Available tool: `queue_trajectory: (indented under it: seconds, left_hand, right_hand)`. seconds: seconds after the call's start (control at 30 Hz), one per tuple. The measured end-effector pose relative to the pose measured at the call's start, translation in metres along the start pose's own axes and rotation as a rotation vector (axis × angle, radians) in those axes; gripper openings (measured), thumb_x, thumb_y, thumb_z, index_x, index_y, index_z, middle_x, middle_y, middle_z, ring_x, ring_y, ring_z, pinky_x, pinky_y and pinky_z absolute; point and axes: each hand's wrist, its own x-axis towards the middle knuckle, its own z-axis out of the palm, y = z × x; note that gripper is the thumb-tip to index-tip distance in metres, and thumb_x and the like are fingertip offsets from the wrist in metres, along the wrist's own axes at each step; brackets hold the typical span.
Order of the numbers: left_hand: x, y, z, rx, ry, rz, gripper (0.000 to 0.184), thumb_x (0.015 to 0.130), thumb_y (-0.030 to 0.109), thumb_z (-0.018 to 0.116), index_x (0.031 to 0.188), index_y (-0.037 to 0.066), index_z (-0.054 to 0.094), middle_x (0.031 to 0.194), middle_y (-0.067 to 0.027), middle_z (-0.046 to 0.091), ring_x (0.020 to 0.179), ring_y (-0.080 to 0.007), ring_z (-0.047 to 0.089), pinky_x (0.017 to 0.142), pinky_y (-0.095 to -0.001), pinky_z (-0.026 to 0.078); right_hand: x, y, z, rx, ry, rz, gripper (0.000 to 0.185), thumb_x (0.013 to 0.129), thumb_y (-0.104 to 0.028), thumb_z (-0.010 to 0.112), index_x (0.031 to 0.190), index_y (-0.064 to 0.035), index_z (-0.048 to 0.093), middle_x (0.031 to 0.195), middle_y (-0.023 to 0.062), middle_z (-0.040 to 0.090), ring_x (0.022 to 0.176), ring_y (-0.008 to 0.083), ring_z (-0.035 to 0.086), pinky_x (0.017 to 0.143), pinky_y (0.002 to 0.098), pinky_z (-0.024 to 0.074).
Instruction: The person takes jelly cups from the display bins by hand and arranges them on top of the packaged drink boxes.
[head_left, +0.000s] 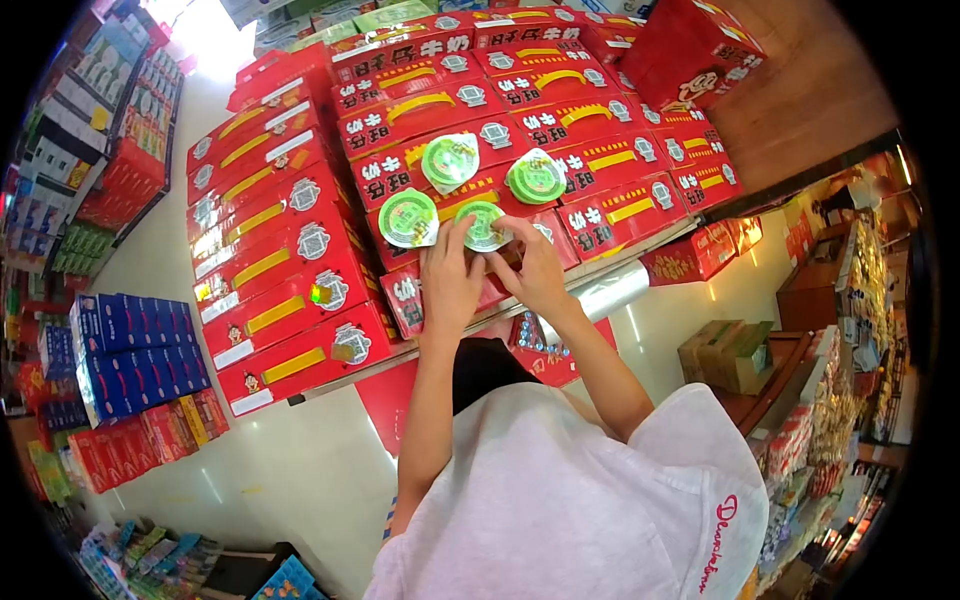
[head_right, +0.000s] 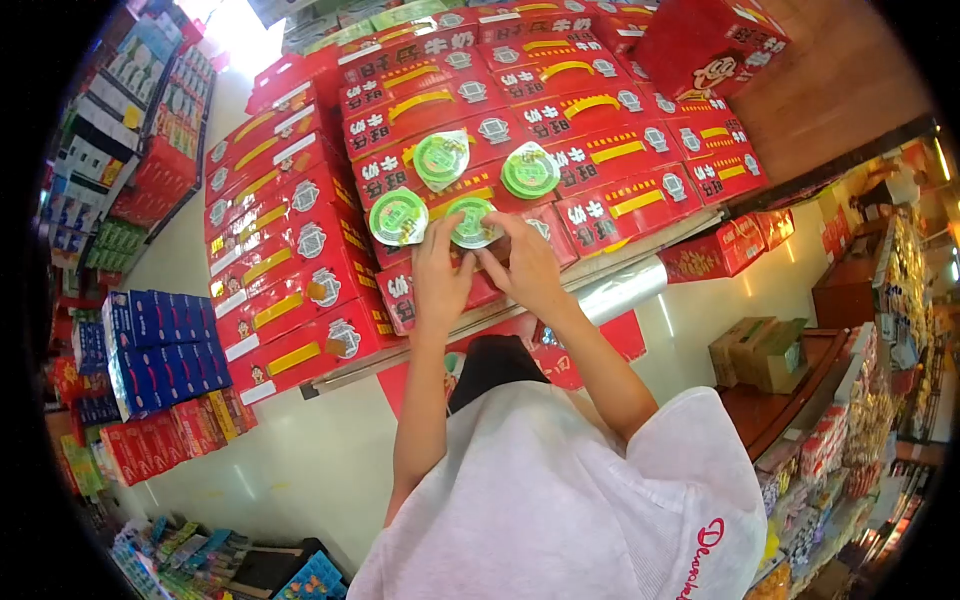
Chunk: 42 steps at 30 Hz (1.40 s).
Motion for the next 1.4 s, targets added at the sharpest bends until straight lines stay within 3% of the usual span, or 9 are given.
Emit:
queue_trajectory:
  seconds: [0.13,0.2,0.23,0.8,0.9,0.97,1.23,1.3,1.4]
  left_hand:
    - [0.002,-0.001,0.001,-0.037,-0.002,-0.020,0.052,0.075,0.001,0.065,0.124,0.005,0.050,0.116,-0.0174,0.055,0.109,-0.0383,0.052,0.095,-0.0468,0.039]
    - [0.002,-0.003,0.002,-0.016,0.005,0.000,0.052,0.075,0.001,0.065,0.125,0.005,0.049,0.117,-0.0179,0.055,0.110,-0.0386,0.052,0.095,-0.0470,0.039]
    - [0.002,-0.002,0.001,0.008,0.013,0.021,0.052,0.075,0.000,0.064,0.125,0.004,0.049,0.116,-0.0181,0.055,0.109,-0.0387,0.052,0.096,-0.0469,0.039]
    - [-0.002,0.000,0.007,0.000,0.014,-0.078,0.065,0.076,-0.002,0.065,0.135,0.003,0.037,0.119,-0.0216,0.054,0.109,-0.0400,0.052,0.095,-0.0470,0.038]
    - [-0.001,0.003,0.006,-0.122,0.038,-0.119,0.060,0.076,-0.001,0.065,0.131,0.002,0.041,0.117,-0.0214,0.055,0.109,-0.0390,0.053,0.095,-0.0460,0.038]
    - [0.000,-0.004,0.006,0.097,-0.032,-0.004,0.051,0.076,0.000,0.066,0.124,0.002,0.048,0.116,-0.0213,0.056,0.108,-0.0383,0.054,0.094,-0.0453,0.039]
    - [0.002,-0.002,0.007,0.081,-0.006,-0.026,0.042,0.077,0.002,0.068,0.116,0.004,0.054,0.114,-0.0196,0.057,0.106,-0.0377,0.054,0.090,-0.0447,0.041]
    - [0.002,-0.002,0.007,0.061,-0.004,-0.031,0.041,0.077,0.002,0.068,0.116,0.004,0.054,0.114,-0.0191,0.057,0.106,-0.0374,0.054,0.089,-0.0446,0.041]
    - [0.003,0.000,0.007,0.057,0.002,-0.014,0.040,0.079,0.002,0.068,0.117,0.003,0.053,0.112,-0.0197,0.058,0.105,-0.0363,0.055,0.088,-0.0441,0.041]
  right_hand:
    - [0.002,-0.001,0.001,0.129,0.005,0.086,0.047,0.076,-0.009,0.072,0.117,-0.0088,0.050,0.107,0.0126,0.060,0.090,0.0290,0.062,0.074,0.0382,0.0491]
    - [0.010,-0.001,-0.004,-0.045,-0.010,-0.143,0.038,0.074,-0.007,0.072,0.108,-0.0097,0.057,0.110,0.0114,0.060,0.092,0.0296,0.062,0.074,0.0385,0.0496]
    - [0.011,-0.003,-0.003,0.007,-0.003,-0.092,0.031,0.072,-0.006,0.072,0.100,-0.0094,0.060,0.112,0.0109,0.059,0.095,0.0306,0.061,0.076,0.0389,0.0501]
    - [0.009,0.000,-0.005,-0.040,0.004,-0.113,0.031,0.073,-0.007,0.072,0.102,-0.0082,0.061,0.115,0.0113,0.059,0.100,0.0308,0.061,0.081,0.0381,0.0509]
    - [0.007,0.003,-0.003,-0.044,0.007,-0.123,0.032,0.076,-0.011,0.070,0.106,-0.0101,0.059,0.117,0.0105,0.058,0.097,0.0317,0.061,0.081,0.0397,0.0499]
    - [0.007,0.002,-0.005,-0.043,-0.006,-0.118,0.034,0.076,-0.011,0.070,0.108,-0.0100,0.058,0.117,0.0113,0.058,0.097,0.0321,0.061,0.081,0.0400,0.0499]
    - [0.005,0.005,-0.002,0.089,-0.041,0.039,0.053,0.075,-0.008,0.072,0.122,-0.0089,0.046,0.114,0.0161,0.056,0.093,0.0346,0.060,0.079,0.0409,0.0499]
    - [0.009,0.004,-0.001,0.096,0.158,-0.141,0.058,0.074,-0.005,0.073,0.123,-0.0097,0.044,0.111,0.0161,0.053,0.087,0.0341,0.059,0.075,0.0397,0.0496]
    - [0.003,0.007,0.003,0.104,0.234,-0.068,0.056,0.072,-0.003,0.075,0.119,-0.0102,0.047,0.112,0.0173,0.050,0.094,0.0325,0.056,0.072,0.0362,0.0482]
